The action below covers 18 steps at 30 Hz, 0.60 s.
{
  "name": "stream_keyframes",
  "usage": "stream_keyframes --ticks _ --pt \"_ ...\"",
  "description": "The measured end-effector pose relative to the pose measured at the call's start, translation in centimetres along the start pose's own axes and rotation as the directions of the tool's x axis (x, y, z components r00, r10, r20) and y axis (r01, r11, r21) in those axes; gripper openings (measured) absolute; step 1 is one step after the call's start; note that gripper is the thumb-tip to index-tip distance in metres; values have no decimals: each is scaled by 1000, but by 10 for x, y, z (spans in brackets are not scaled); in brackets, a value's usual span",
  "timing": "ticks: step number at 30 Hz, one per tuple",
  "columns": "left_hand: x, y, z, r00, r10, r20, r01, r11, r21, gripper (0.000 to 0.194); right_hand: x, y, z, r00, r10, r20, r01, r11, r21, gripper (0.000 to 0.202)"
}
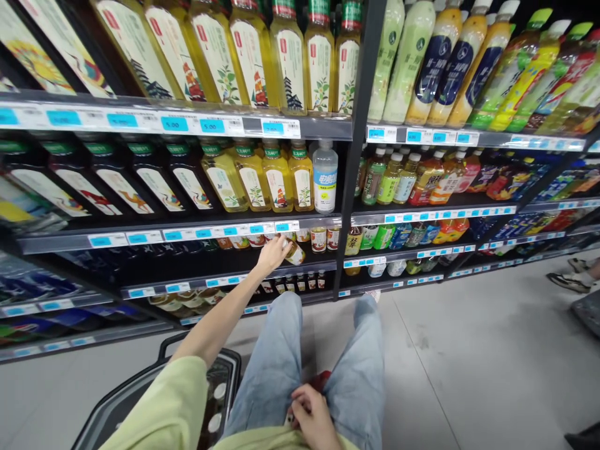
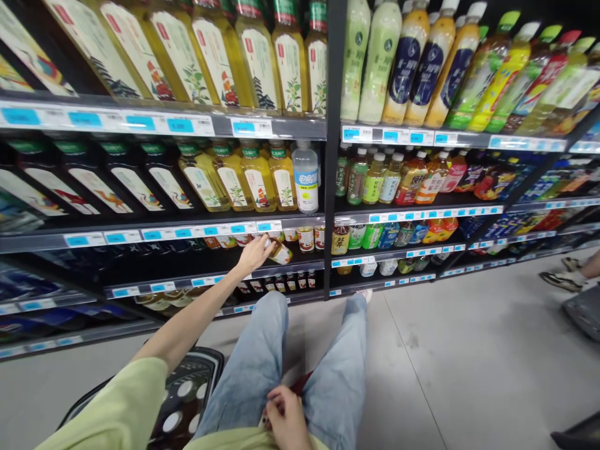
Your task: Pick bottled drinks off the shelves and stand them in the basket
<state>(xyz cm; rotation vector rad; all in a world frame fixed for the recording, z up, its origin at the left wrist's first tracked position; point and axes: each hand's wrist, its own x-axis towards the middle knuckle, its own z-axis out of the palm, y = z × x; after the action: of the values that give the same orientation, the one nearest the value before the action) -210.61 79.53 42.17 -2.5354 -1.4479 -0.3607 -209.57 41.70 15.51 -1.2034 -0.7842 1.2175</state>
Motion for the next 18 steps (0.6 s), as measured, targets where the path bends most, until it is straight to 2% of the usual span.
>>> stream_keyframes --ticks 2,7,10,12,14,16,18 --pt "-12 -3 -5 998 -14 -55 11 998 -59 38 1 4 -1 999 -2 49 2 1000 5 22" --pt "-52 -2 -24 975 -127 -183 76 962 -264 29 3 14 0 998 10 59 -11 1000 15 27" --pt "-89 6 -38 980 -77 -182 9 938 -347 28 11 10 1 995 97 -12 -95 988 122 45" --pt "-121 18 -47 986 -15 -167 -53 917 -396 28 17 -1 -2 971 207 -122 -168 946 276 63" --pt "-160 37 -53 986 54 -157 -121 883 -453 27 18 -21 -11 937 296 -184 -183 867 464 72" --pt "-206 62 -57 981 120 -151 -181 843 -507 23 12 -44 -23 941 307 -145 -155 767 622 70" --pt "-255 92 -60 974 194 -117 -226 814 -534 18 0 -64 -33 945 318 -76 -181 704 687 65"
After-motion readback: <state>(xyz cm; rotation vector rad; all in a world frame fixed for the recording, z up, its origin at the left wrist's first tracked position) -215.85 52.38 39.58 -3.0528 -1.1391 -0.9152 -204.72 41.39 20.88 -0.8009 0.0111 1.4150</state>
